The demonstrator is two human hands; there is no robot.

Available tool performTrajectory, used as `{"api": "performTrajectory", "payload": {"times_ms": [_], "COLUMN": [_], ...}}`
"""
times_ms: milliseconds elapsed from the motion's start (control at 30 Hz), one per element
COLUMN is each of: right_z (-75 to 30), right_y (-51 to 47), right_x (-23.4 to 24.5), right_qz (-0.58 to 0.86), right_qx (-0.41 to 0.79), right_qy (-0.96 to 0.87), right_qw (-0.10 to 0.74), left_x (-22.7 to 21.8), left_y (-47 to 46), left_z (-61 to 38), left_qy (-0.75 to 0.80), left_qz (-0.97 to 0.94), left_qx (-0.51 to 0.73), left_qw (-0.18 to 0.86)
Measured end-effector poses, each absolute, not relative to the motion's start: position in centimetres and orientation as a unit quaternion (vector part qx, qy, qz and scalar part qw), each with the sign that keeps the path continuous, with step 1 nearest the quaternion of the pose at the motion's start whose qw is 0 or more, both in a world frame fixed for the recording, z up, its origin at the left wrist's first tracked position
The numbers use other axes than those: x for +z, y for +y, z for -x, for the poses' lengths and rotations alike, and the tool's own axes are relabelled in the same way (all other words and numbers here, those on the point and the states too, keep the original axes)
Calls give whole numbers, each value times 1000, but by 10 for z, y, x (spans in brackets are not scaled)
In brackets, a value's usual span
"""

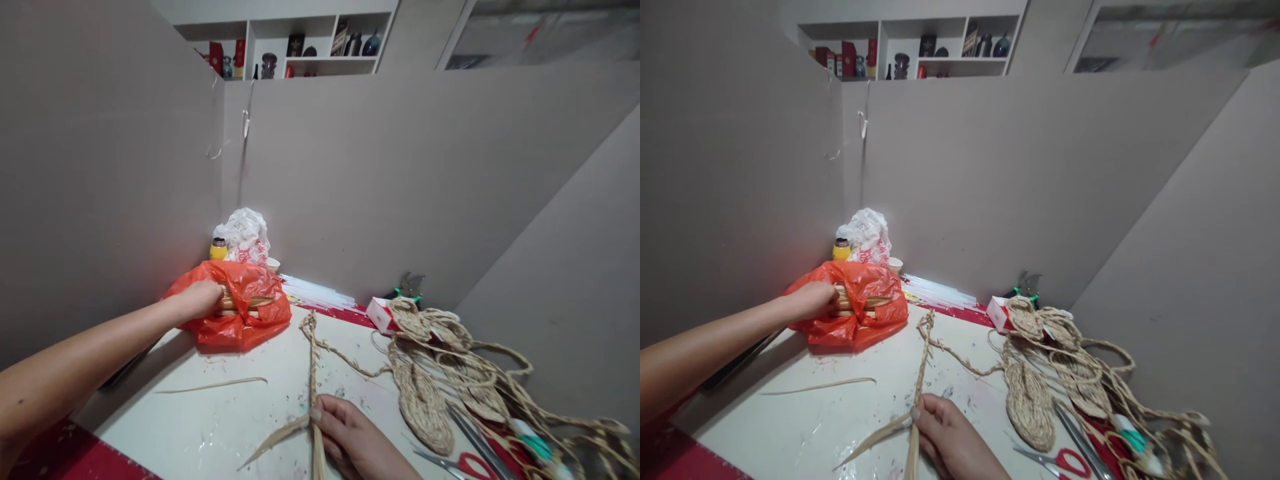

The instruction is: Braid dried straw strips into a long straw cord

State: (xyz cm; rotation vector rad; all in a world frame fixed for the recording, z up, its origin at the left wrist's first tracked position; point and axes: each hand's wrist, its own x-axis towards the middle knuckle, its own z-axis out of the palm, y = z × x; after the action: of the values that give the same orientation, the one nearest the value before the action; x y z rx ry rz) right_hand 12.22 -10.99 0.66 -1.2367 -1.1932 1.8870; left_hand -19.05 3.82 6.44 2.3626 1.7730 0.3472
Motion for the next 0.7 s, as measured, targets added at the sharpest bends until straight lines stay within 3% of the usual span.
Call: {"api": "performTrajectory", "payload": {"times_ms": [167, 367, 500, 700], "right_z": [-126, -122, -124, -125], "right_y": [-107, -109, -107, -107], "right_x": [-3, 3, 1, -1], "right_qz": [468, 470, 471, 470], "right_qx": [708, 704, 698, 696], "right_qy": [-445, -445, -458, -465], "right_qw": [286, 293, 284, 279], "left_x": [95, 115, 115, 125], "left_y": [33, 40, 52, 60], "left_z": [190, 182, 174, 168], "left_qy": [563, 518, 527, 626], "left_qz": [-815, -795, -745, -716], "left_qx": [140, 270, 353, 247], "left_qw": [11, 162, 208, 188]}}
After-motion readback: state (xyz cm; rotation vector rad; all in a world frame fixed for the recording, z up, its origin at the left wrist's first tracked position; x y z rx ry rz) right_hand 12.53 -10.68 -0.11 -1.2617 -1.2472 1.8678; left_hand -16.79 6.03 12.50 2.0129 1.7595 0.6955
